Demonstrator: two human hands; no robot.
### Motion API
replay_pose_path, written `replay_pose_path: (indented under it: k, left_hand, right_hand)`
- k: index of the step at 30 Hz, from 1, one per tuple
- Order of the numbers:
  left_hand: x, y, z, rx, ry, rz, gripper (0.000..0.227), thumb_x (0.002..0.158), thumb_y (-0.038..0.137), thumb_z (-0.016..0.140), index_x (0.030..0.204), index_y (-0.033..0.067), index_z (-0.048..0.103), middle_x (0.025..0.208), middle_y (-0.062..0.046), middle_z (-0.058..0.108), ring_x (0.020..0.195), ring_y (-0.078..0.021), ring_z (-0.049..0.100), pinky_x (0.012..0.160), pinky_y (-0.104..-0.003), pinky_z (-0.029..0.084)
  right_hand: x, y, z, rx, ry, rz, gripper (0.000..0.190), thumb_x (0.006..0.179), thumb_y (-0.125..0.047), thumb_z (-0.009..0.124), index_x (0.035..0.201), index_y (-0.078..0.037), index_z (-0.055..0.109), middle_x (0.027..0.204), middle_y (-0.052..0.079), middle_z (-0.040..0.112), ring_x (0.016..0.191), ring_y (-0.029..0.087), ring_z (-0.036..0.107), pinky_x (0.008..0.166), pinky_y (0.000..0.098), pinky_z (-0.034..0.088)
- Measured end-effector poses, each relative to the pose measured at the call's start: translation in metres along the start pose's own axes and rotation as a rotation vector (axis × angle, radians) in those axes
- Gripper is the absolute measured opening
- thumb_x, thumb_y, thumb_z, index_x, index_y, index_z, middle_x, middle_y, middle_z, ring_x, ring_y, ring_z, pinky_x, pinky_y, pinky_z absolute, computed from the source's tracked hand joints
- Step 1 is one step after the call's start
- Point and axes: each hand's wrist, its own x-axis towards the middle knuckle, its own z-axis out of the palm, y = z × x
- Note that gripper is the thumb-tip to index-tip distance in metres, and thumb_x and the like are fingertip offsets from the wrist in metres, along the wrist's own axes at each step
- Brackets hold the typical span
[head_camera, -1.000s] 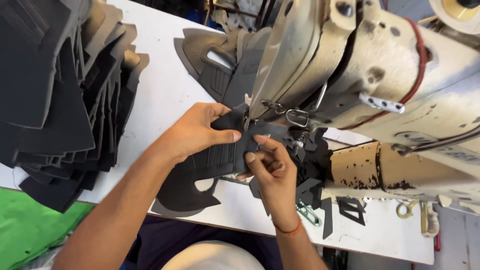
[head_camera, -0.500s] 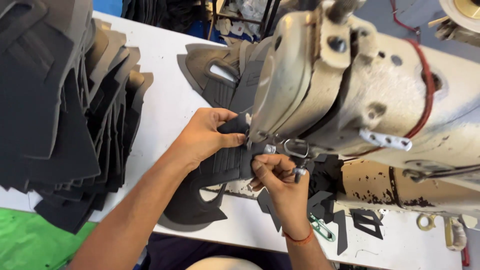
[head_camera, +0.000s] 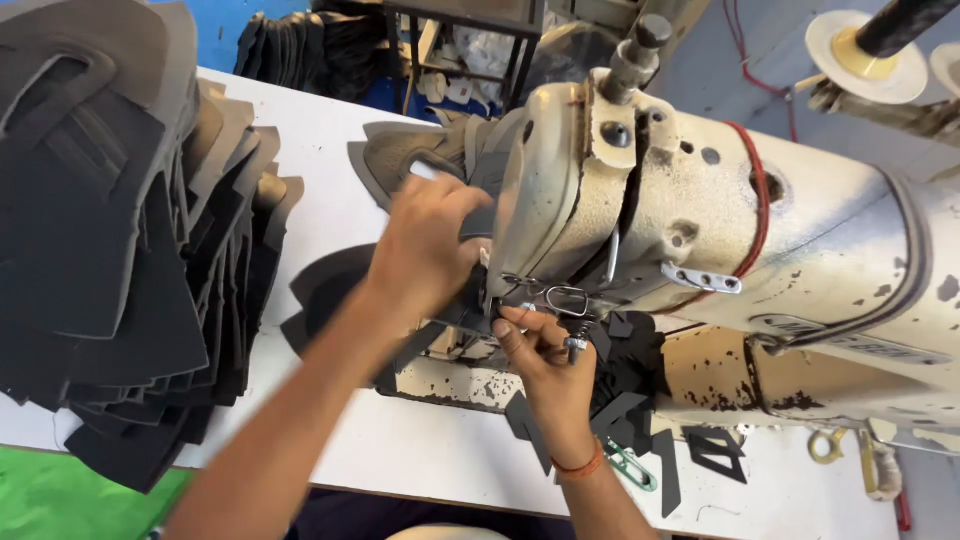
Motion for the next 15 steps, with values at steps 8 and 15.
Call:
replay_pose_path:
  k: [8,15]
  left_hand:
    - [-0.135,-0.004,0.111,-0.607,0.402,-0.508,0.03,0.096,0.029,0.069,0.109,0.0027,0.063,0.072,-0.001,0.055,0.054,-0.0079,0.052,0.044,-0.025,0.046]
    - [-0.057,-0.023,0.044,-0.834,0.218,-0.632,0.021,0.101,0.026,0.055,0.105,0.0067,0.063,0.069,0.0,0.061,0.05,-0.0084,0.055,0.043,-0.024,0.044]
  right_hand:
    - [-0.007,-0.002,0.009,-0.025,0.06,-0.01,0.019,0.092,-0.009,0.075,0.109,0.001,0.076,0.083,-0.006,0.07,0.069,0.002,0.057,0.057,0.0192,0.046]
    - [-0.044,-0.075,-0.011,-0.615,0.122,-0.566,0.014,0.093,-0.006,0.078,0.105,-0.007,0.071,0.098,0.006,0.072,0.08,0.011,0.067,0.069,0.0237,0.055]
